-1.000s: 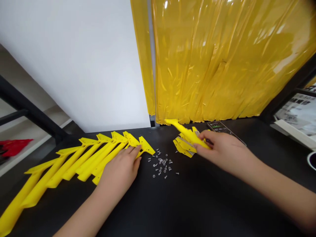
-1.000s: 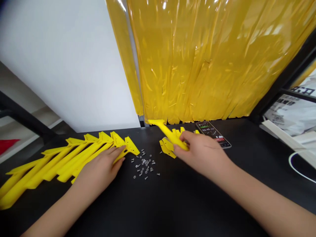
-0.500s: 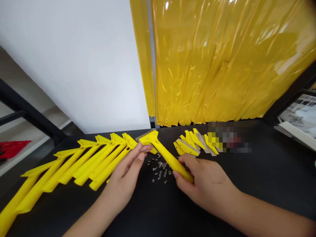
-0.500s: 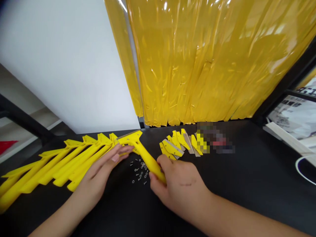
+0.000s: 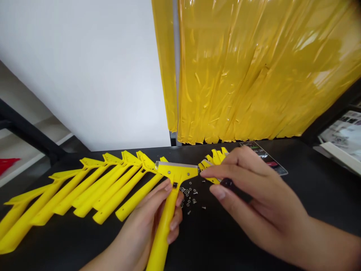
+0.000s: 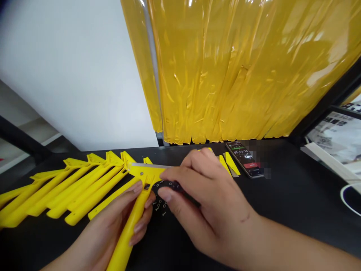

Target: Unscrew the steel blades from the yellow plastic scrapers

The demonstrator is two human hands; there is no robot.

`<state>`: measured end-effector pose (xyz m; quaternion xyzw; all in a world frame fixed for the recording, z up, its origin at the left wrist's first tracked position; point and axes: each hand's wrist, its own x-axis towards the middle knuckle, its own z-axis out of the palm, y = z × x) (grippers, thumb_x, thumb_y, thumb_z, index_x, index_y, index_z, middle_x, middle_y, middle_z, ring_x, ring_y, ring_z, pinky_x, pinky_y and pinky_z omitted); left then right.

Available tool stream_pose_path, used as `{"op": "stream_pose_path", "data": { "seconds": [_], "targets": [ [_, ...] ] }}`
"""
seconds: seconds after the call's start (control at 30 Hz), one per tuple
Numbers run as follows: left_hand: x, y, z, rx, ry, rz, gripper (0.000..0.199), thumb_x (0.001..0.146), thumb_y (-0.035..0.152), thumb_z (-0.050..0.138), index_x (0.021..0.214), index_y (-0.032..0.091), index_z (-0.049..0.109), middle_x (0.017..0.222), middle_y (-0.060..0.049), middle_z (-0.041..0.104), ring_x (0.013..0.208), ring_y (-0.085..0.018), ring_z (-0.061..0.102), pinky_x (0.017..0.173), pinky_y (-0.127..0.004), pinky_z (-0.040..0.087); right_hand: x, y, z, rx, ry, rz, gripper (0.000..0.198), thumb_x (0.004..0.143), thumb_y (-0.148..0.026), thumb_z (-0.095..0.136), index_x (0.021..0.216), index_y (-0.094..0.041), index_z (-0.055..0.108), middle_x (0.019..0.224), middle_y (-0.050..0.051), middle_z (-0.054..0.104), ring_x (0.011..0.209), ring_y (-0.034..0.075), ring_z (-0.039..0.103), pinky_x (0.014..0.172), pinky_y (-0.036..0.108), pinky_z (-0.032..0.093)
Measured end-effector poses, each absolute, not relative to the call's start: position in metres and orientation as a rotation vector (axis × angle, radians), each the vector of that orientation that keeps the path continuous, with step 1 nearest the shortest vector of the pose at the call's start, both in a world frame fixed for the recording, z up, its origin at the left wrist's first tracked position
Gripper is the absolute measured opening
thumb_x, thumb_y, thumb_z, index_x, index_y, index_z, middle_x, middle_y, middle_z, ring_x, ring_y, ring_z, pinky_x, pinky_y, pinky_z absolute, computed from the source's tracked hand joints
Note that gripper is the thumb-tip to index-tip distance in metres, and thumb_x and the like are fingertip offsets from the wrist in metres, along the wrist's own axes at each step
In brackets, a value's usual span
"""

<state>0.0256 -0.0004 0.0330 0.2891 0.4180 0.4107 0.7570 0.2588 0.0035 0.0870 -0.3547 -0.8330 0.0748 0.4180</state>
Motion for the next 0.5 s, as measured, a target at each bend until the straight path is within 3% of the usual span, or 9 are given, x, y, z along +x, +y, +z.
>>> {"op": "stream_pose_path", "data": {
  "seconds": [0.1,0.2,0.37,0.5],
  "targets": [
    [0.027,-0.001,0.032,0.658,0.925,0.812,0.036,0.101,0.049,0.061,0.088,0.017,0.07,0.072,-0.002,0.06,0.055,-0.012,0.042,0.051,-0.023,0.038,0.259,0.008,0.106,-0.869,-1.964,0.16,0.009,0.104,-0.021,0.064,0.112,-0.025,0.068,0.092,-0.001,0.07,0.077,0.012,0.063,0.072,0.029,0.051],
    [0.029,-0.003,0.034,0.662,0.988,0.759,0.043,0.1,0.055,0.061,0.084,0.017,0.072,0.067,-0.002,0.059,0.05,-0.01,0.037,0.048,-0.022,0.031,0.264,0.004,0.106,-0.872,-1.857,0.172,0.011,0.103,-0.02,0.063,0.112,-0.026,0.067,0.096,0.001,0.073,0.081,0.016,0.067,0.066,0.029,0.052],
    [0.03,-0.007,0.034,0.712,1.013,0.758,0.042,0.102,0.059,0.057,0.089,0.02,0.066,0.054,0.003,0.05,0.043,-0.009,0.027,0.042,-0.021,0.023,0.274,0.004,0.087,-0.792,-1.948,0.271,0.017,0.099,-0.015,0.064,0.114,-0.024,0.063,0.096,0.002,0.072,0.087,0.017,0.068,0.076,0.033,0.056],
    [0.032,-0.004,0.028,0.684,0.992,0.747,0.039,0.101,0.055,0.059,0.083,0.021,0.064,0.055,0.003,0.05,0.041,-0.007,0.021,0.038,-0.02,0.021,0.27,0.015,0.084,-0.794,-1.979,0.256,0.007,0.099,-0.014,0.063,0.101,-0.021,0.063,0.087,-0.002,0.071,0.076,0.011,0.064,0.07,0.028,0.053]
  ]
}}
